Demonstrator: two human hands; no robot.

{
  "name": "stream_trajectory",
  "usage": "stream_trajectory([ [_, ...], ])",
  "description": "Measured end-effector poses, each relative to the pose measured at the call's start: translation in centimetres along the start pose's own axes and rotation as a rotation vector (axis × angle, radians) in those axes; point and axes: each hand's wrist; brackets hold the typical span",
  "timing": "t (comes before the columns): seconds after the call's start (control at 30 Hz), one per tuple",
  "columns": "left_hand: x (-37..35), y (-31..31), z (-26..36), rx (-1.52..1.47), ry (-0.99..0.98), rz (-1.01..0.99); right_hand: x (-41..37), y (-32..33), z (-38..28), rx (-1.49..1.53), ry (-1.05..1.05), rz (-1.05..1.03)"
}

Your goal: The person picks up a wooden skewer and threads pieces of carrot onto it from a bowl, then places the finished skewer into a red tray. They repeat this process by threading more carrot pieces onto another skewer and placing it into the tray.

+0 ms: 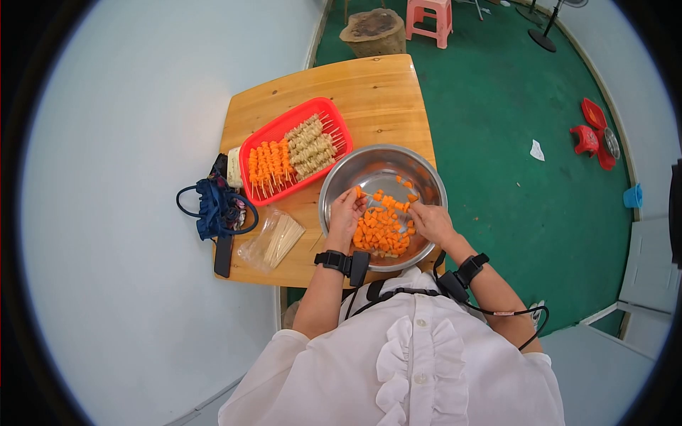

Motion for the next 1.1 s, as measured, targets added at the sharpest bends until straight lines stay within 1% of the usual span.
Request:
stream_trajectory([
  [0.1,0.0,0.0,-0.1,0.005,0.001,0.015,0.0,0.2,-0.2,0.002,0.009,-0.003],
  [0.4,0.4,0.5,-0.1,0.180,-0.002,-0.010,0.0,0.2,-0.4,0.005,0.052,0.002],
  [0.5,0.5,0.1,-0.2,0.331,-0.100,0.020,0.0,-0.2,-0.3,0.047,-0.003,-0.027],
  [0.53,0.3,-0.4,-0.1,0.444,-0.168,0.054,0.1,-0.5,-0.1,0.065,-0.029,-0.038],
  [0.6,-0.5,-1.4,0.1,0.670,-0.304,0.122,0.5,-1.2,0.2,0.305,-0.070,-0.090],
  [0.63,-0.3,-1.4,-0.1,0.763,-0.409,0.145,0.7,-1.3,0.3,0.425,-0.090,-0.115],
  [0.7,-0.1,-1.4,-0.5,0.950,-0.621,0.198,0.7,-1.2,-0.1,0.297,-0.092,-0.101],
  [0.83,-0.2,-1.6,-0.6,1.092,-0.791,0.219,0.8,-0.2,-1.9,0.065,-0.074,-0.064],
  [0.9,-0.4,-1.8,-0.4,1.140,-0.871,0.240,0.7,-0.5,-1.8,0.028,-0.038,-0.053],
  [1.0,-1.0,-2.5,0.1,1.309,-1.048,0.282,0.8,-0.4,-2.0,-0.016,0.015,-0.045],
  [1.1,-0.4,-2.1,-0.5,1.197,-0.849,0.274,0.8,-0.2,-2.3,-0.046,0.046,-0.047],
])
Point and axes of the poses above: each hand's wrist, its own x-axis towards the middle knuckle, its own y-axis out of the back of the hand, z = x × y, and after that the axes turned 1 degree about x, right-handed
